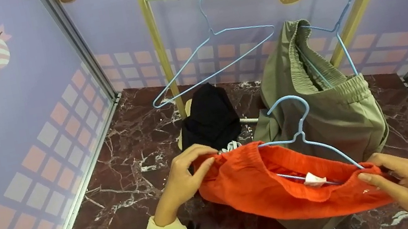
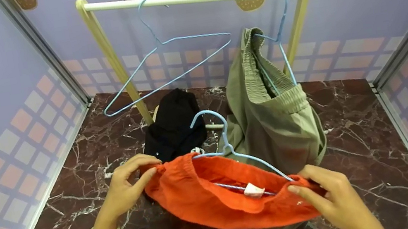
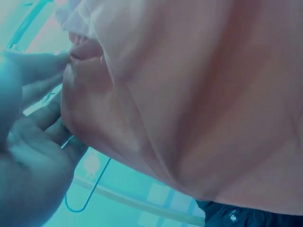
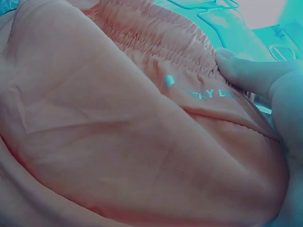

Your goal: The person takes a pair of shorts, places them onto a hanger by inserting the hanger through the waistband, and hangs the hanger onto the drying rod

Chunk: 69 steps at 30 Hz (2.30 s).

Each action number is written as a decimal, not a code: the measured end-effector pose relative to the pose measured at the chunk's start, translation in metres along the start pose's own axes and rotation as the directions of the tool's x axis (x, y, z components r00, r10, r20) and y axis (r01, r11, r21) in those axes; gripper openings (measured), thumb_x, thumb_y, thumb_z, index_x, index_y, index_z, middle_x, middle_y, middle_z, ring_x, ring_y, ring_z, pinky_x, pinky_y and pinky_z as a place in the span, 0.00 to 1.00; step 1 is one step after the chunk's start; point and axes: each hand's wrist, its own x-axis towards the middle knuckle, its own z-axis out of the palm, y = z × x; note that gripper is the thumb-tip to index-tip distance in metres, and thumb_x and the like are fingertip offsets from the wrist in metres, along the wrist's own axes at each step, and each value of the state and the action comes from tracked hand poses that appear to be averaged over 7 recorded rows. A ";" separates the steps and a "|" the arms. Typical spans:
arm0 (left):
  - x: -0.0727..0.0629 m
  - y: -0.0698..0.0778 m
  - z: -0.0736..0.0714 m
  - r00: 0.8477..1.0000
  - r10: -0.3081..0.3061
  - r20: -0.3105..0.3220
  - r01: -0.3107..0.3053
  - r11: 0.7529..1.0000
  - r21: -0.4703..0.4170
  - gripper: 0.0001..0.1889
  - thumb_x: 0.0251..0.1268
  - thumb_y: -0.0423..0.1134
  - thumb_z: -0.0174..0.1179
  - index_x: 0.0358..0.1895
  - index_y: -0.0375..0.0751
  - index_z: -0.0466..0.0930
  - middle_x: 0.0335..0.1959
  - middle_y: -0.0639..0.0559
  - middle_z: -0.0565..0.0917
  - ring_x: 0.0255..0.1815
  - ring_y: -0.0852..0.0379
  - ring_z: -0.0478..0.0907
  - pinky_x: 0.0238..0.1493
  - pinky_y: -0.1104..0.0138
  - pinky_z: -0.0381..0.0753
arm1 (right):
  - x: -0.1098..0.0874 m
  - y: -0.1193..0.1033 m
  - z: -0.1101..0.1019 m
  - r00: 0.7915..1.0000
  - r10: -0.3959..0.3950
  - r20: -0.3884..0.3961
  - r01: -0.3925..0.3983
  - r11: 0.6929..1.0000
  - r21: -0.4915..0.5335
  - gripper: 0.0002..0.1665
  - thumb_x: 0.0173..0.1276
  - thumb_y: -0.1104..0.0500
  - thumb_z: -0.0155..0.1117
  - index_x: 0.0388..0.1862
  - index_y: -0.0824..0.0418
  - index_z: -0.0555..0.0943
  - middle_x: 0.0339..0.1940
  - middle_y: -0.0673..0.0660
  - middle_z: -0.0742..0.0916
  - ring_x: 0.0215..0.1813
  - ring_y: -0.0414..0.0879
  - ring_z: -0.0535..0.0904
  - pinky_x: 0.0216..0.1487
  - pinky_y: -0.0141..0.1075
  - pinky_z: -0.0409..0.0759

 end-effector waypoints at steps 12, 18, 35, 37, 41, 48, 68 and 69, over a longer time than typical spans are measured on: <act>0.003 0.007 0.000 0.997 0.030 -0.077 -0.035 0.997 -0.066 0.06 0.56 0.25 0.65 0.34 0.39 0.86 0.32 0.48 0.85 0.36 0.56 0.82 0.41 0.69 0.79 | -0.004 0.002 0.000 1.000 0.018 0.010 -0.019 0.999 0.044 0.19 0.47 0.84 0.65 0.32 0.65 0.80 0.24 0.47 0.76 0.26 0.33 0.68 0.23 0.25 0.65; 0.002 -0.001 0.005 0.990 0.043 -0.133 -0.052 0.996 -0.066 0.06 0.55 0.24 0.66 0.33 0.38 0.86 0.33 0.46 0.85 0.38 0.54 0.81 0.46 0.70 0.79 | -0.004 0.002 0.001 1.000 0.009 0.013 -0.009 0.999 0.050 0.19 0.47 0.84 0.65 0.32 0.64 0.79 0.24 0.47 0.75 0.26 0.33 0.68 0.23 0.26 0.65; 0.003 0.012 -0.021 0.942 -0.031 -0.333 0.025 0.999 -0.023 0.05 0.57 0.19 0.60 0.30 0.29 0.79 0.32 0.39 0.80 0.37 0.51 0.78 0.45 0.72 0.77 | -0.014 0.009 -0.018 0.997 0.034 -0.067 -0.034 0.999 0.002 0.14 0.51 0.82 0.65 0.33 0.70 0.80 0.25 0.48 0.79 0.24 0.32 0.68 0.21 0.26 0.64; 0.002 0.012 -0.024 0.940 -0.032 -0.340 0.028 0.999 -0.016 0.05 0.57 0.18 0.60 0.29 0.29 0.79 0.32 0.38 0.80 0.37 0.51 0.78 0.45 0.72 0.76 | -0.014 0.008 -0.020 0.996 0.039 -0.080 -0.040 0.999 -0.017 0.13 0.50 0.82 0.65 0.32 0.69 0.80 0.25 0.47 0.78 0.24 0.32 0.67 0.21 0.26 0.63; 0.000 0.013 -0.026 0.941 -0.032 -0.337 0.032 0.999 -0.006 0.04 0.57 0.18 0.59 0.30 0.28 0.79 0.32 0.38 0.80 0.37 0.51 0.78 0.44 0.73 0.76 | -0.015 0.007 -0.024 0.996 0.038 -0.086 -0.040 0.999 -0.027 0.12 0.51 0.82 0.65 0.32 0.70 0.80 0.25 0.47 0.78 0.23 0.31 0.67 0.20 0.26 0.62; 0.001 0.014 -0.028 0.926 -0.059 -0.373 0.067 0.998 0.010 0.04 0.58 0.19 0.59 0.30 0.28 0.78 0.33 0.39 0.80 0.35 0.54 0.77 0.40 0.73 0.76 | -0.013 0.005 -0.033 0.991 0.072 -0.109 -0.081 0.993 -0.086 0.16 0.48 0.83 0.65 0.32 0.68 0.82 0.28 0.45 0.82 0.25 0.32 0.71 0.24 0.25 0.65; -0.001 -0.003 -0.005 0.965 -0.162 -0.205 0.145 0.985 -0.097 0.12 0.71 0.25 0.49 0.49 0.36 0.81 0.42 0.45 0.85 0.42 0.61 0.79 0.45 0.69 0.78 | -0.003 -0.015 -0.016 0.987 0.137 -0.086 -0.133 0.990 0.049 0.17 0.50 0.88 0.59 0.33 0.72 0.78 0.23 0.47 0.77 0.18 0.32 0.65 0.15 0.28 0.60; -0.002 -0.002 -0.004 0.965 -0.179 -0.192 0.161 0.982 -0.102 0.13 0.72 0.26 0.47 0.50 0.36 0.80 0.43 0.47 0.84 0.42 0.61 0.79 0.46 0.69 0.77 | -0.003 -0.016 -0.016 0.986 0.140 -0.092 -0.135 0.989 0.057 0.16 0.50 0.88 0.58 0.33 0.72 0.78 0.23 0.47 0.77 0.17 0.32 0.65 0.15 0.28 0.60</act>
